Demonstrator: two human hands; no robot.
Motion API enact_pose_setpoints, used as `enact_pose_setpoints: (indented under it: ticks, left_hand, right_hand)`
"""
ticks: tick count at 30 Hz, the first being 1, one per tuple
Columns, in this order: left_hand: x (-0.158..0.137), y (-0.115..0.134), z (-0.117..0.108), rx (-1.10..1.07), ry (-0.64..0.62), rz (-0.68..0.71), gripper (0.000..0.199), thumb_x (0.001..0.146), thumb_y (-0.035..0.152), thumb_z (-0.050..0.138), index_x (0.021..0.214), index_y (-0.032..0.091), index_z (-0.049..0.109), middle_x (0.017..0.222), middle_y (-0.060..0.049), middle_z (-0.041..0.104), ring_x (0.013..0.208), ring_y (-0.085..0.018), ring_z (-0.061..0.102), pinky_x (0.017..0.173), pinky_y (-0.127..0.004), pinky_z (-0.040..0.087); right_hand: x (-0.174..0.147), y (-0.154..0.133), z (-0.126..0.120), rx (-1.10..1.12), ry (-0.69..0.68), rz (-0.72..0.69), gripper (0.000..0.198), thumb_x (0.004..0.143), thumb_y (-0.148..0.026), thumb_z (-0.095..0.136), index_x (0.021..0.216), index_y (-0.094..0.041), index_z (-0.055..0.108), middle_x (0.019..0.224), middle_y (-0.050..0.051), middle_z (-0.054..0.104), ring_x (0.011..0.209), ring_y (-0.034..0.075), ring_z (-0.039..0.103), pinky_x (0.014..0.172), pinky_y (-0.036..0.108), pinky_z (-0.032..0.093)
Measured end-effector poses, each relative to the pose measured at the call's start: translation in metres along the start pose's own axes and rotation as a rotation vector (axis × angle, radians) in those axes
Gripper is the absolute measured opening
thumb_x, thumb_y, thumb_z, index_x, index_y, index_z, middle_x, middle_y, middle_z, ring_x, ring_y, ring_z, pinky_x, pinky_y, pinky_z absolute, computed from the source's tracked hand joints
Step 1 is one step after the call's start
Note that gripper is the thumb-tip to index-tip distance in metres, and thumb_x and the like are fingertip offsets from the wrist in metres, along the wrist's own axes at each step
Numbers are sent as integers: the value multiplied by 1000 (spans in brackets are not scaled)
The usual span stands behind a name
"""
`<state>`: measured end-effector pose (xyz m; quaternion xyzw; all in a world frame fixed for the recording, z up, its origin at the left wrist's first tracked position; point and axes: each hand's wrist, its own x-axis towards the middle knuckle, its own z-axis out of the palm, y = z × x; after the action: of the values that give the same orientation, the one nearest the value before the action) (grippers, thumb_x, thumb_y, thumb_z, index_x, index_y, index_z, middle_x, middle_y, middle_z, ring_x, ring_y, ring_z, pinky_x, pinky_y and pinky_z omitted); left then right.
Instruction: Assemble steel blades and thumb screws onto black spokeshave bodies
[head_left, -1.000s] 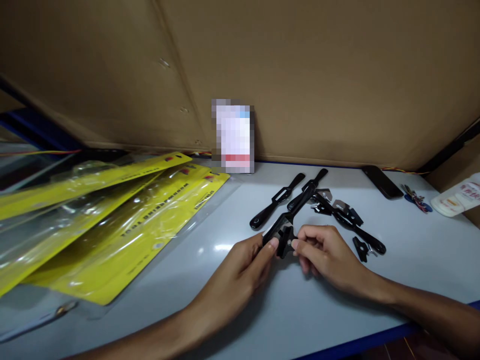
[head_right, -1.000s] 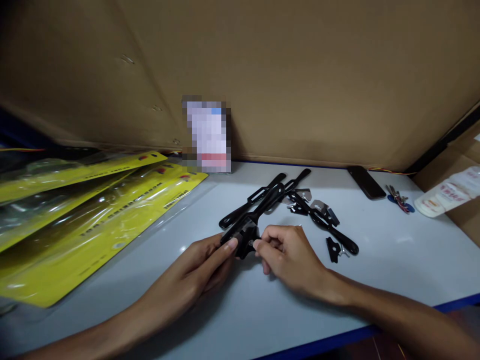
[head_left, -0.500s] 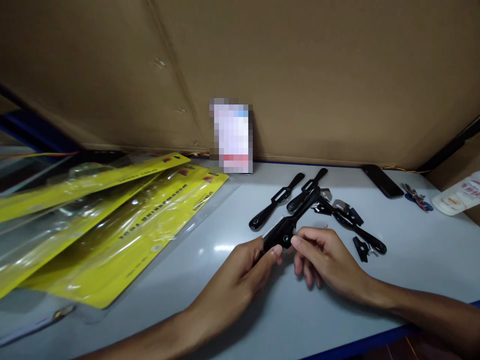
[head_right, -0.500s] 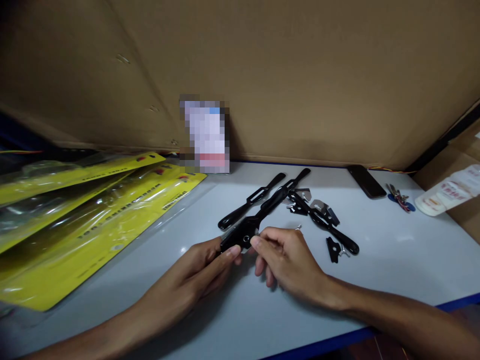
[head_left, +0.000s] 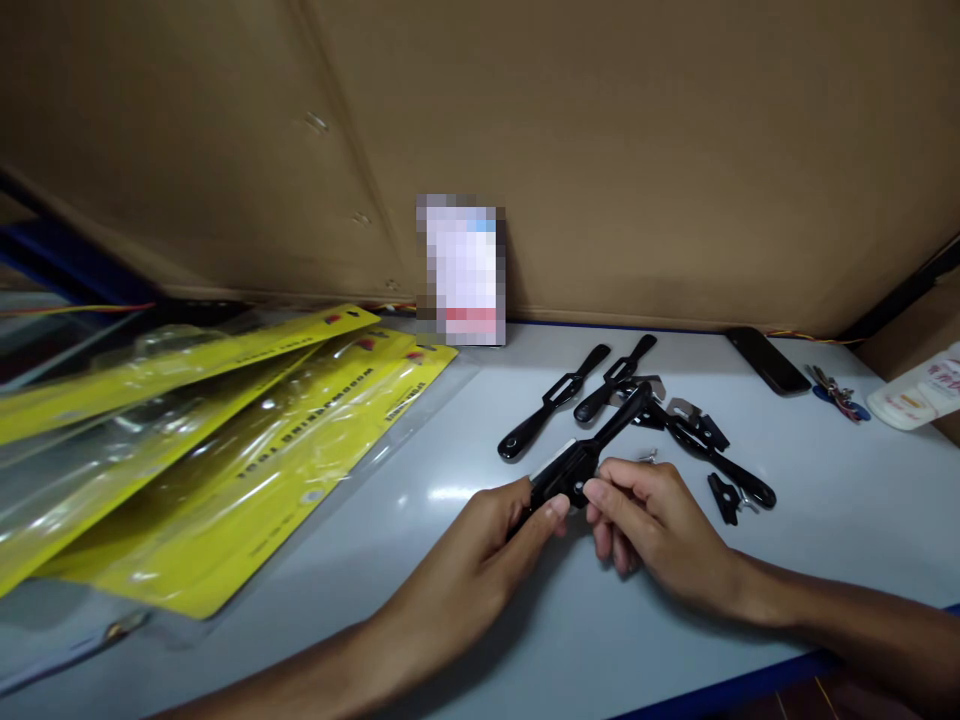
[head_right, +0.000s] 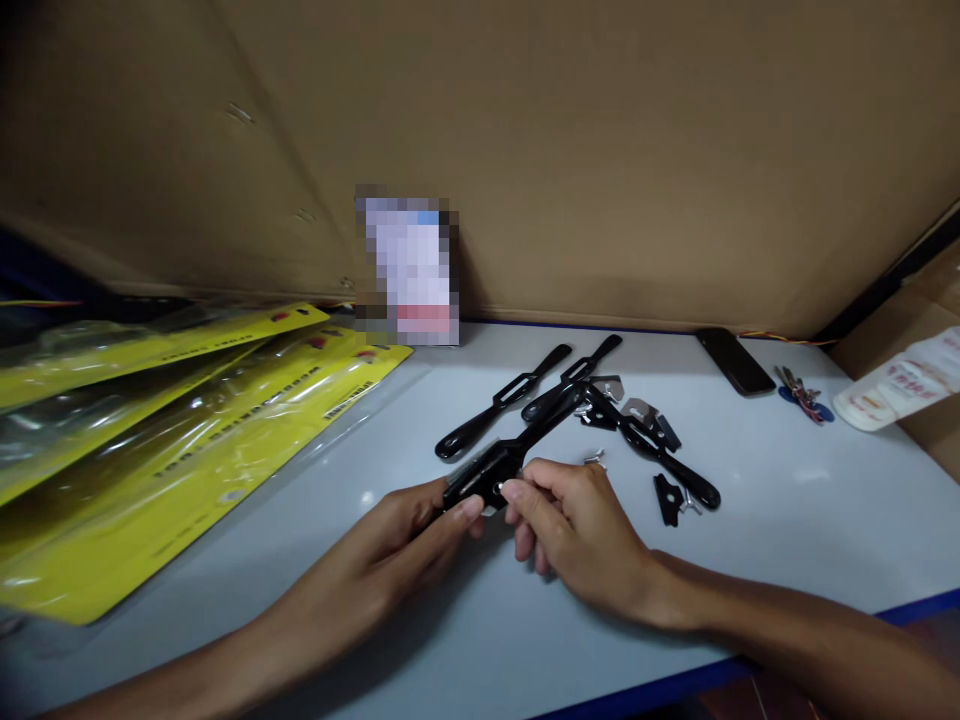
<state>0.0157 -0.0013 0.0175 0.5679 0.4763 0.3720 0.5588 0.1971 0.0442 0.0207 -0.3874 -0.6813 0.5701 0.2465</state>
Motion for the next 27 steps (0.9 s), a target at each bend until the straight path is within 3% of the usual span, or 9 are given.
enact_pose_setpoints:
  ticks: [5, 16, 27]
  left_hand:
    - [1, -3, -1, -1, -26, -14, 33, 97, 46, 49, 76, 21, 55, 50, 11, 31, 46, -9, 21, 47, -22, 28]
    - [-2, -12, -2, 56, 40, -29, 38, 97, 52, 44, 75, 22, 51, 52, 10, 36, 46, -9, 24, 43, -22, 23]
    - [-2, -6, 0, 113, 85, -17, 36, 94, 49, 46, 71, 22, 52, 51, 8, 37, 49, -11, 31, 46, -23, 28]
  right_hand:
    - [0, -1, 0, 33, -8, 12, 33, 96, -42, 53, 71, -20, 55, 55, -2, 58, 40, 8, 48, 39, 21, 36]
    - [-2, 1, 0, 41, -13, -7, 33, 98, -42, 49, 75, -19, 58, 55, -2, 58, 40, 7, 48, 39, 20, 35]
    - [-2, 0, -1, 44, -38, -14, 32, 97, -42, 50, 77, -18, 58, 55, -2, 58, 40, 7, 47, 40, 20, 35]
